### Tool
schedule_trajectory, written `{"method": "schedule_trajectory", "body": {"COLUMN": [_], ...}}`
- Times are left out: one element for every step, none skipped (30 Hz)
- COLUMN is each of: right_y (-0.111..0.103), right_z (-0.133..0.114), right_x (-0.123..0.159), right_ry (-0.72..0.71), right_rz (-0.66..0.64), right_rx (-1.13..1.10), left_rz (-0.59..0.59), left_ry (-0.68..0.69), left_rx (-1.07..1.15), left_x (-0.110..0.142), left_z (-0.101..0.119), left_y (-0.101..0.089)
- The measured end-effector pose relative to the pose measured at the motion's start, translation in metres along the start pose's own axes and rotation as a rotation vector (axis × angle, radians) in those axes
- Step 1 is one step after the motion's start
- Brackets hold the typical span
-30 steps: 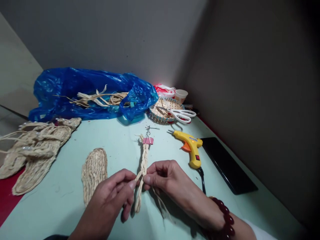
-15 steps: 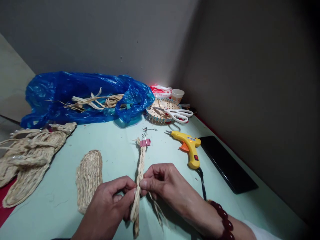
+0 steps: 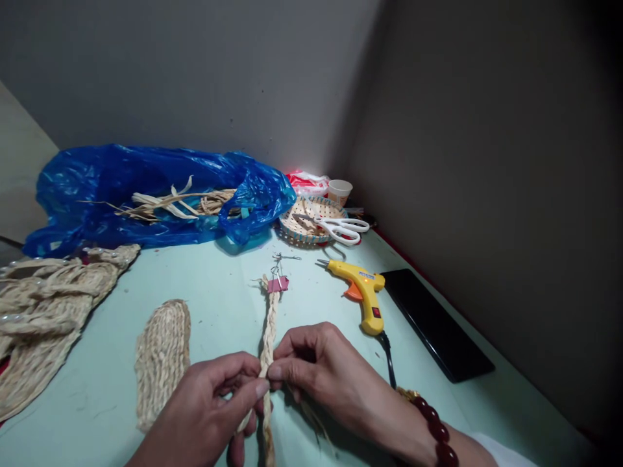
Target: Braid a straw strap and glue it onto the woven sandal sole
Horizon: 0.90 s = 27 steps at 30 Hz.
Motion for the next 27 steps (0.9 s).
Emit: {"method": "schedule_trajectory", "body": {"right_y": [-0.001, -0.002, -0.003, -0.004, -0.005, -0.005, -0.004, -0.003, -0.002, 0.000, 0.001, 0.003, 0.005, 0.006, 0.007, 0.007, 0.008, 0.009, 0.010, 0.012, 0.015, 0.016, 0.016, 0.016, 0.014, 0.013, 0.012], "right_z": [-0.001, -0.002, -0.004, -0.005, -0.006, -0.007, -0.007, -0.006, -0.005, -0.003, -0.002, -0.001, 0.000, 0.001, 0.001, 0.002, 0.003, 0.005, 0.008, 0.011, 0.013, 0.015, 0.015, 0.015, 0.013, 0.010, 0.008], "right_x": [0.001, 0.002, 0.003, 0.004, 0.004, 0.004, 0.003, 0.003, 0.002, 0.001, 0.000, -0.001, -0.001, -0.001, -0.001, 0.000, 0.001, 0.002, 0.003, 0.003, 0.004, 0.004, 0.005, 0.005, 0.005, 0.005, 0.006], "right_ry": [0.002, 0.002, 0.001, -0.001, 0.000, 0.002, 0.006, 0.014, 0.023, 0.032, 0.042, 0.051, 0.059, 0.067, 0.072, 0.078, 0.082, 0.090, 0.099, 0.106, 0.110, 0.111, 0.106, 0.099, 0.090, 0.090, 0.095], "right_rz": [-0.016, -0.024, -0.028, -0.026, -0.026, -0.023, -0.021, -0.019, -0.020, -0.020, -0.023, -0.028, -0.039, -0.041, -0.037, -0.029, -0.024, -0.020, -0.021, -0.031, -0.045, -0.054, -0.056, -0.051, -0.047, -0.045, -0.046], "right_rx": [0.048, 0.101, 0.151, 0.195, 0.226, 0.242, 0.247, 0.236, 0.203, 0.149, 0.084, 0.017, -0.037, -0.061, -0.045, -0.009, 0.020, 0.026, 0.006, -0.048, -0.116, -0.175, -0.198, -0.199, -0.186, -0.175, -0.168], "left_rz": [-0.012, -0.025, -0.034, -0.042, -0.051, -0.059, -0.073, -0.090, -0.109, -0.123, -0.130, -0.130, -0.122, -0.107, -0.088, -0.064, -0.040, -0.021, -0.010, -0.004, -0.005, -0.013, -0.025, -0.037, -0.049, -0.065, -0.080], "left_ry": [0.007, 0.017, 0.026, 0.029, 0.027, 0.020, 0.016, 0.017, 0.022, 0.031, 0.042, 0.052, 0.056, 0.056, 0.053, 0.047, 0.035, 0.023, 0.014, 0.006, -0.006, -0.022, -0.037, -0.045, -0.050, -0.047, -0.042], "left_rx": [0.025, 0.047, 0.068, 0.089, 0.110, 0.133, 0.161, 0.193, 0.229, 0.262, 0.291, 0.313, 0.332, 0.346, 0.353, 0.352, 0.348, 0.340, 0.330, 0.321, 0.316, 0.311, 0.299, 0.277, 0.252, 0.228, 0.216], "left_x": [-0.001, -0.001, -0.001, -0.001, -0.001, -0.001, -0.001, -0.001, -0.001, -0.001, -0.001, -0.001, -0.001, -0.001, -0.001, -0.001, -0.001, -0.001, 0.000, 0.000, 0.000, 0.001, 0.001, 0.001, 0.001, 0.002, 0.002], "left_z": [-0.001, -0.002, -0.003, -0.004, -0.005, -0.006, -0.006, -0.007, -0.006, -0.006, -0.006, -0.006, -0.007, -0.008, -0.008, -0.009, -0.010, -0.010, -0.009, -0.009, -0.009, -0.009, -0.010, -0.010, -0.010, -0.011, -0.011], "left_y": [0.000, 0.001, 0.001, 0.001, 0.001, 0.001, 0.002, 0.003, 0.005, 0.007, 0.008, 0.009, 0.009, 0.009, 0.009, 0.008, 0.007, 0.007, 0.007, 0.007, 0.007, 0.007, 0.008, 0.008, 0.008, 0.009, 0.009]}}
Point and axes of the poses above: each hand's wrist, its own x-axis away from the middle knuckle, its own y-axis out of the palm, z = x × y, the point moved 7 cm from there along -x, towards the middle knuckle, and after that the axes turned 4 degrees about -z, right-handed, at the moved point
